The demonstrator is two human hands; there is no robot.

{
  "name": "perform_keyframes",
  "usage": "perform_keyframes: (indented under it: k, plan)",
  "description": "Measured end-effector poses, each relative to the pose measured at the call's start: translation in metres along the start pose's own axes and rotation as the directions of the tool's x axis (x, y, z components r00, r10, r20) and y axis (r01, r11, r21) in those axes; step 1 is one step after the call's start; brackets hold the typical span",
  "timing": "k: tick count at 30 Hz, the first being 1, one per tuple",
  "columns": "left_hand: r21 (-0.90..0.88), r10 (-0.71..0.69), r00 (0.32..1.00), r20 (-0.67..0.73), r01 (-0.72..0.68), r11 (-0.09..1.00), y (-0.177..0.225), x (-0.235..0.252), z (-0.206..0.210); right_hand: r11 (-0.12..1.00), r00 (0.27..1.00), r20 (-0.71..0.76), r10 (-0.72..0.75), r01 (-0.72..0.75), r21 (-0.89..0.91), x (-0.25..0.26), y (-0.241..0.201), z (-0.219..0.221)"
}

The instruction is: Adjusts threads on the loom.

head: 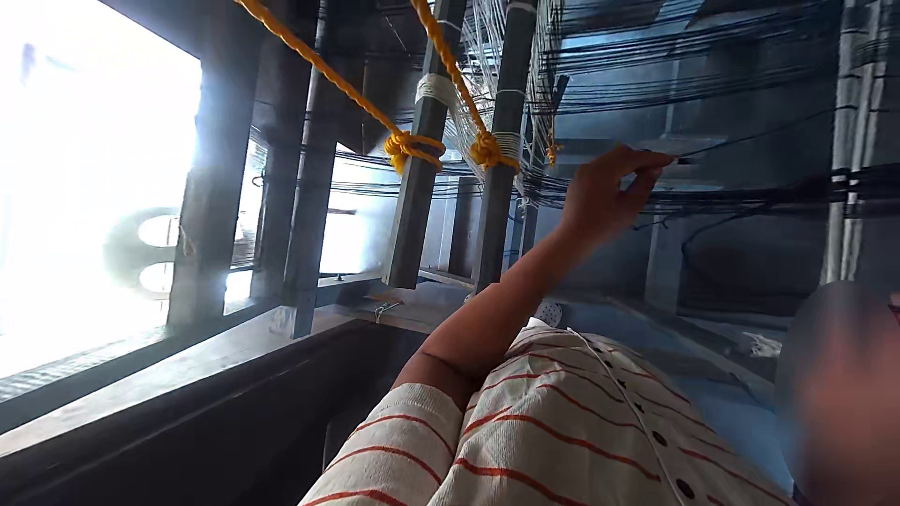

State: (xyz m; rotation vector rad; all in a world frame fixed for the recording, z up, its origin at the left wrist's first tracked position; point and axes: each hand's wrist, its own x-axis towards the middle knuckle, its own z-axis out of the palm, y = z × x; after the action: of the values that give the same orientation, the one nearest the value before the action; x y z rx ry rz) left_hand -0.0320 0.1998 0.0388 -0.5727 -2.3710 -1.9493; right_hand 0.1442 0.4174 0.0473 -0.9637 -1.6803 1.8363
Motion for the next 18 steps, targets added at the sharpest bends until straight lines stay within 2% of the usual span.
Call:
perform_keyframes:
  k: [5,13,18]
  plan:
    - [0.0,-0.01,1.0,0.009,0.01,1.0,0.0018,0.0001,-0.0009,0.999,1.0,0.003,0.019,-0.019,0.043,-0.0014,-0.0004,-0.0013]
    - [0.019,-0.004,1.0,0.012,0.004,1.0,0.0047,0.0004,0.0014,1.0,0.997,0.072,0.009,-0.01,0.013,-0.004,0.0035,-0.0043]
    - [0.012,-0.024,1.0,0.01,0.024,1.0,0.0036,-0.0003,0.0009,1.0,0.998,0.064,0.01,-0.01,0.009,-0.0023,0.0021,-0.0032]
